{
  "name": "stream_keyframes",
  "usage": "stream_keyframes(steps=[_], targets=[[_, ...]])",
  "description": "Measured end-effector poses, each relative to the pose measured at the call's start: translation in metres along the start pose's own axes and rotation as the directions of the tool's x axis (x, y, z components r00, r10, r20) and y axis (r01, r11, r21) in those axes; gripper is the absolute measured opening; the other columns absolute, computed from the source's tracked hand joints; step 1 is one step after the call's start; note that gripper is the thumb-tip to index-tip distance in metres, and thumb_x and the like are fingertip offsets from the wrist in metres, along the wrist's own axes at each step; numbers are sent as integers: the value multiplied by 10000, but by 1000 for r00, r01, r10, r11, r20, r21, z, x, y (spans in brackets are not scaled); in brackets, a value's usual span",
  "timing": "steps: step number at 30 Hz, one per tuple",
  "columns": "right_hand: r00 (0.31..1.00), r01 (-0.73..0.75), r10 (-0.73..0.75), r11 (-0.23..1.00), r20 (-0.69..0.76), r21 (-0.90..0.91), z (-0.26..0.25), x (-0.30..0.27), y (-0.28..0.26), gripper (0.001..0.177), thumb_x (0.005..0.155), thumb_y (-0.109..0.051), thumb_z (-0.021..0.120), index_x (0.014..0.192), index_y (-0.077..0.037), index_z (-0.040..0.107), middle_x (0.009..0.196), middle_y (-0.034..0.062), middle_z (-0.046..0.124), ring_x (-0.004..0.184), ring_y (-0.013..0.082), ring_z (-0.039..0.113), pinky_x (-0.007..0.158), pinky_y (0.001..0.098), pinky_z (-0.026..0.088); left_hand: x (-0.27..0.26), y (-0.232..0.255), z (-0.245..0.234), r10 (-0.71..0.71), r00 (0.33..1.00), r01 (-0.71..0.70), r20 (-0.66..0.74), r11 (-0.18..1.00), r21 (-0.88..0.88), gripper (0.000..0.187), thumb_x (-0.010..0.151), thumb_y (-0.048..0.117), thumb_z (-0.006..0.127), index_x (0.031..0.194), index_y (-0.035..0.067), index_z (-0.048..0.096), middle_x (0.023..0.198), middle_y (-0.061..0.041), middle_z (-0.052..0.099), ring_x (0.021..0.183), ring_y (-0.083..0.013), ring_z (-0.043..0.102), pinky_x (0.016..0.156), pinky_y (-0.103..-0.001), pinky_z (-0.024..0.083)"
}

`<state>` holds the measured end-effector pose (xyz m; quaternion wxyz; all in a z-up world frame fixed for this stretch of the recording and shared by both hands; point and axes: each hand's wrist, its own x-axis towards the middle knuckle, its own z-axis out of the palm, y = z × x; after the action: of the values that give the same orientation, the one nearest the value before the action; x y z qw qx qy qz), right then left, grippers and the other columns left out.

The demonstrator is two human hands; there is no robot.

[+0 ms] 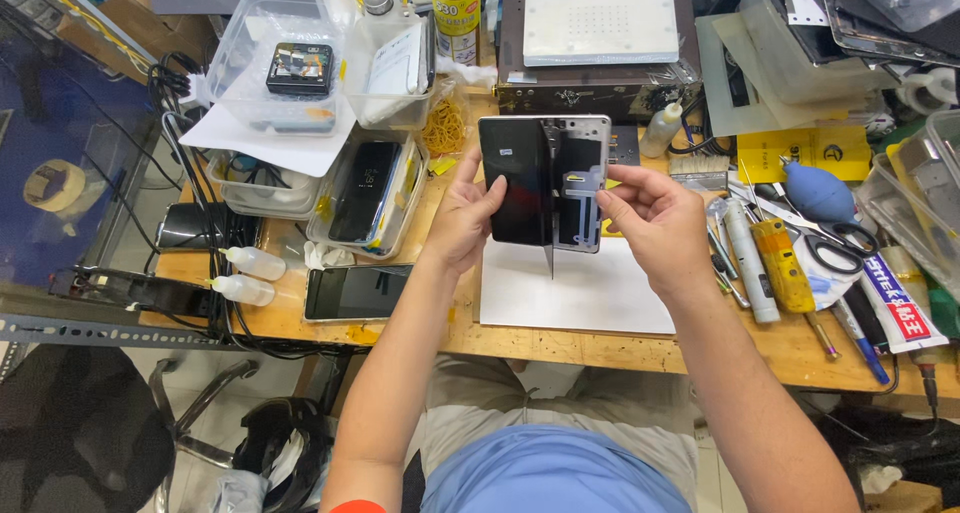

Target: The person disassembles a smartphone by prying open the back cover and removing internal components. They then place the motherboard onto a heating device and continue to manipulate the device's internal parts.

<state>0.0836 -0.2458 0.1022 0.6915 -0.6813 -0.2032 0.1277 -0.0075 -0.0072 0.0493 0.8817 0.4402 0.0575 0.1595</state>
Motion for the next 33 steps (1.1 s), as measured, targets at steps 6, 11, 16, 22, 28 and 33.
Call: stream_keyframes(steps=[6, 11, 16, 22, 28, 33], targets=[[999, 41, -41, 999, 8, -10, -9, -12, -2, 354, 1002, -49, 761, 1340, 31, 691, 1100, 183, 774, 928, 204, 758, 811, 311, 622, 2, 21, 21, 115, 984, -158, 137, 920, 358, 547, 1097, 129, 632, 1609, 222, 466, 1240, -117, 770, 1110, -190, 757, 967, -402, 667], [706, 585, -707, 610, -34, -535, -24, -14, 3, 306, 1087, -32, 687, 1365, 85, 637, 1252, 243, 655, 962, 313, 697, 778, 374, 617, 10, 30, 28, 44, 993, -76, 111, 950, 302, 548, 1099, 131, 625, 1617, 182, 453, 1245, -182, 757, 1114, -271, 759, 960, -461, 664], [319, 602, -875, -110, 364, -791, -45, 3, 21, 383, 917, 37, 811, 1288, -49, 768, 1255, 186, 694, 934, 293, 698, 808, 388, 587, 23, -2, 9, -119, 989, 110, 83, 988, 107, 612, 1075, 90, 630, 1642, 153, 409, 1271, -256, 727, 1146, -371, 751, 960, -517, 654], [239, 633, -772, -336, 589, -698, -34, 11, 9, 210, 1030, -106, 695, 1209, -130, 804, 1260, 116, 759, 925, 244, 712, 859, 371, 552, 39, -32, -3, -202, 979, 202, 0, 979, 19, 567, 1058, 77, 659, 1585, 207, 497, 1234, -283, 725, 1074, -377, 762, 899, -524, 661], [212, 670, -734, -371, 646, -642, -27, 19, 2, 179, 1043, -86, 637, 1152, -81, 779, 1200, 140, 750, 888, 273, 702, 844, 389, 563, 42, -40, -5, -320, 942, 324, -101, 946, 30, 541, 1067, 94, 650, 1571, 243, 524, 1200, -267, 731, 1054, -354, 766, 899, -500, 656], [179, 694, -755, -357, 631, -625, -24, 29, -7, 197, 1058, -71, 603, 1146, -58, 779, 1181, 162, 756, 865, 285, 713, 809, 395, 557, 47, -29, 1, -355, 925, 361, -137, 932, 22, 497, 1063, 146, 685, 1530, 247, 547, 1123, -230, 749, 970, -308, 778, 840, -488, 672]])
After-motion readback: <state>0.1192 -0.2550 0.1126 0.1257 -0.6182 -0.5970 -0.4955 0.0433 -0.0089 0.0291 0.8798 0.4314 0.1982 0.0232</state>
